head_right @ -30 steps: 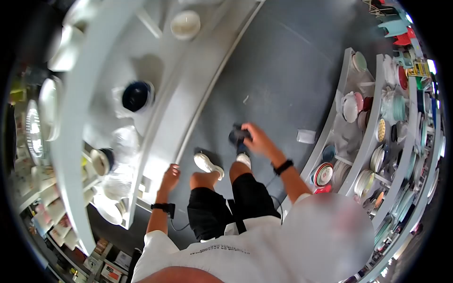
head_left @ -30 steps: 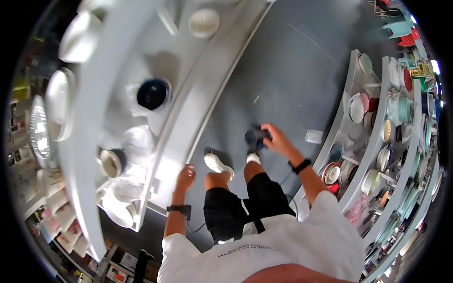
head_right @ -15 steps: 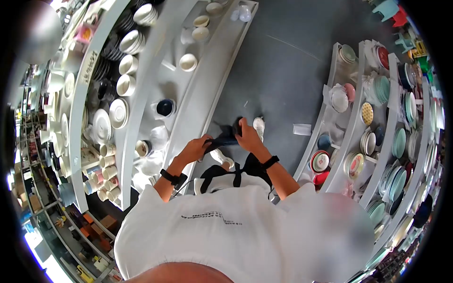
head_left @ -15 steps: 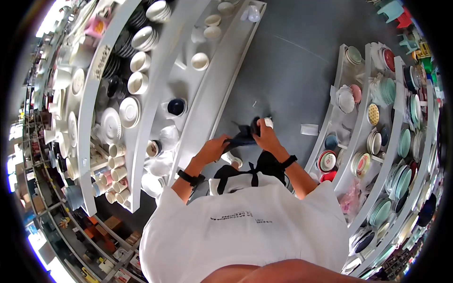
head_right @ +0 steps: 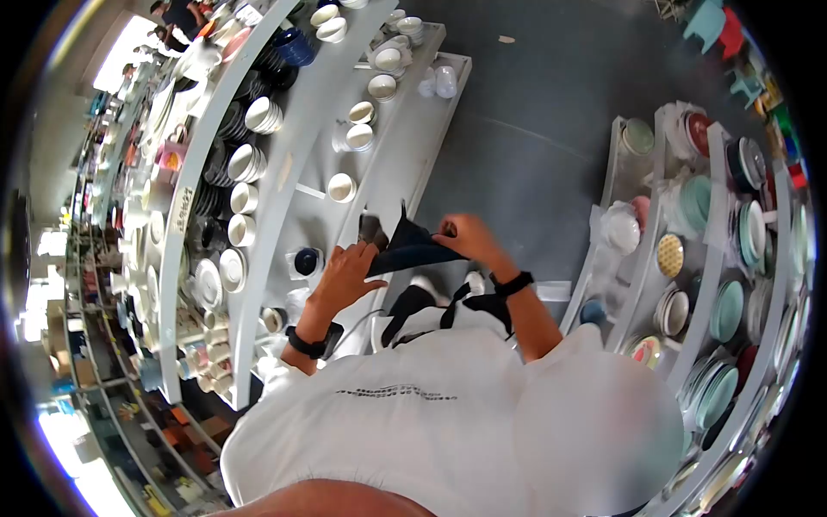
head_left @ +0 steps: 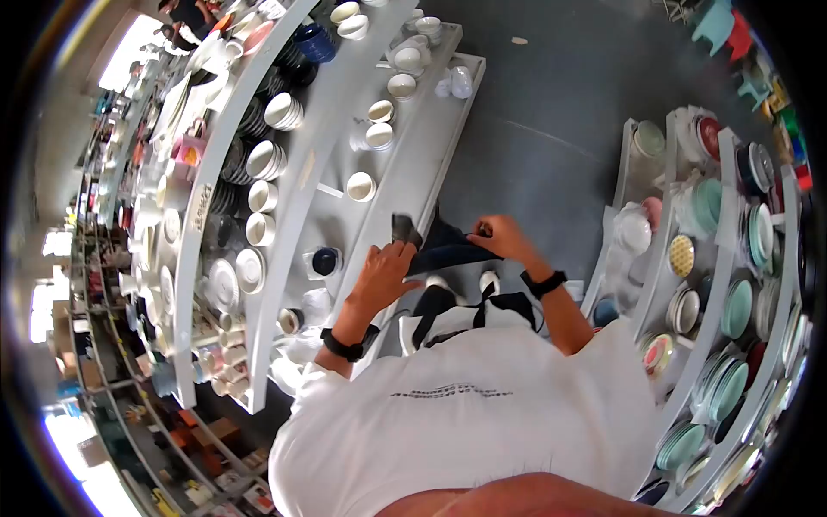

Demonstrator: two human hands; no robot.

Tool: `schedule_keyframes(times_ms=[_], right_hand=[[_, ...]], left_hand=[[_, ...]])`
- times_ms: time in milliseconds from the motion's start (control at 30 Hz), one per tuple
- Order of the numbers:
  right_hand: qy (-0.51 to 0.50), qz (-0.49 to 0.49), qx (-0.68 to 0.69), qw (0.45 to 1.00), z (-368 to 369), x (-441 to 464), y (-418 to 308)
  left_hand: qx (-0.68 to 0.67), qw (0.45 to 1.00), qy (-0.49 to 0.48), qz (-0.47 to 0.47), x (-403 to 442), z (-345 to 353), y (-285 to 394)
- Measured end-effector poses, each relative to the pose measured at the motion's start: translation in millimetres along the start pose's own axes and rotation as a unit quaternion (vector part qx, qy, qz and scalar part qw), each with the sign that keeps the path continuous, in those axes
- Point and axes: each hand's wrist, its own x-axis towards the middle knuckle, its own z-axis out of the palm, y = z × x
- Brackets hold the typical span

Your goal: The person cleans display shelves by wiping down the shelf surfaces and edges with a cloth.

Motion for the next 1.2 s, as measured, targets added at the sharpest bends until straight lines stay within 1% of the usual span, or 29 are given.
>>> schedule_keyframes(times_ms=[33,100,167,233,267,300,333,367,400,433,467,500,567,600,633,667,700,733,767,800,833,867,900,933,1000,1033,1100,1167,1200], right_hand=[[0.005,0.005,0.013,1.000,-9.7,3.5,-5.3],[-0.108,-0.106,0.172,0.973,-31.6,8.1,-19.0],[-0.109,-0.120,0.104,0.981,-42.3,19.1,-28.9],[-0.066,-0.111,-0.207,0.970,-43.5,47.8,-23.8],[-0.138,0.004,-0.298,0.944,-55.1,60.8,-36.5],[-0.120,-0.015,-0.282,0.952,-55.9,69.9,-41.7],[-0.088,-0.043,-0.287,0.953,-73.0,83.6,-40.8],[-0.002,-0.261,-0.244,0.934,-81.7,96.3,-16.9],[-0.018,-0.209,-0.060,0.976,-85.6,95.0,-37.6],[-0.025,-0.213,-0.061,0.975,-94.4,99.3,-46.4],[-0.020,-0.156,0.137,0.978,-104.2,100.9,-47.3],[-0.015,-0.090,0.328,0.940,-114.7,107.7,-45.5],[0.005,-0.084,0.321,0.943,-129.1,137.4,-33.7],[0.088,-0.108,0.072,0.988,-139.8,159.3,-26.3],[0.162,-0.128,-0.186,0.961,-152.5,177.6,-24.5],[0.149,-0.072,-0.143,0.976,-162.5,181.3,-53.0],[0.142,-0.077,-0.147,0.976,-169.5,181.2,-49.8],[0.182,-0.103,-0.079,0.975,-173.6,177.6,-42.8],[0.219,-0.132,-0.008,0.967,-183.0,184.8,-39.8],[0.159,-0.165,0.113,0.967,-194.8,196.4,-51.4],[0.143,-0.172,0.113,0.968,-205.0,211.3,-56.2],[0.131,-0.187,0.008,0.974,-216.3,227.2,-60.4],[0.119,-0.201,-0.098,0.967,-226.8,239.2,-64.6],[0.088,-0.186,-0.210,0.956,-236.4,249.3,-70.5],[0.047,-0.196,-0.204,0.958,-256.0,264.0,-77.9],[0.014,-0.199,-0.194,0.961,-266.9,272.0,-82.4],[-0.045,-0.184,-0.191,0.963,-286.5,273.2,-83.7],[-0.110,-0.098,-0.210,0.966,-310.5,287.1,-91.0],[-0.099,-0.200,-0.174,0.959,-315.9,306.9,-59.4]], left_hand=[[-0.055,0.998,0.009,0.008,7.5,-6.2,-8.7],[-0.131,0.990,0.027,-0.046,25.7,-21.3,-20.5],[-0.122,0.989,0.032,-0.073,51.3,-19.7,-36.3],[-0.122,0.988,0.018,-0.097,73.6,-21.3,-56.8],[-0.129,0.988,0.001,-0.090,88.4,-21.3,-65.6],[-0.070,0.996,-0.019,-0.048,100.6,-5.6,-85.3],[-0.070,0.995,-0.044,-0.060,116.4,-0.7,-96.2],[-0.114,0.993,-0.031,-0.016,134.6,-11.0,-100.4],[-0.197,0.979,-0.049,0.001,151.5,-21.4,-105.0],[-0.328,0.941,-0.082,-0.011,167.8,-41.3,-104.1],[-0.421,0.906,-0.036,0.009,178.6,-47.7,-98.3],[-0.505,0.862,0.011,0.030,191.4,-53.5,-95.8],[-0.475,0.876,-0.079,-0.035,212.7,-70.3,-103.0],[-0.363,0.928,-0.077,-0.037,228.2,-78.0,-97.0],[-0.215,0.976,0.024,0.024,237.6,-43.7,-114.0],[-0.192,0.981,0.023,0.020,242.8,-46.5,-116.6],[-0.165,0.986,0.028,0.016,250.0,-55.6,-122.5],[-0.160,0.986,0.036,0.010,255.2,-68.6,-127.3],[-0.323,0.946,0.038,-0.017,260.0,-84.5,-130.6],[-0.476,0.877,0.042,-0.043,264.8,-94.8,-133.1],[-0.507,0.855,0.078,-0.076,272.4,-94.0,-141.7],[-0.362,0.922,0.087,-0.106,279.7,-94.1,-148.3],[-0.209,0.964,0.088,-0.138,287.4,-99.1,-149.8],[-0.209,0.962,0.097,-0.149,293.8,-113.7,-144.4],[-0.238,0.945,0.205,-0.090,301.4,-163.8,-127.7],[-0.202,0.942,0.260,-0.065,299.4,-205.4,-108.2],[-0.173,0.890,0.421,0.030,284.4,-279.9,-60.2],[-0.135,0.883,0.447,0.035,248.3,-346.0,-6.4],[-0.065,0.885,0.456,0.069,234.4,-362.9,15.7]])
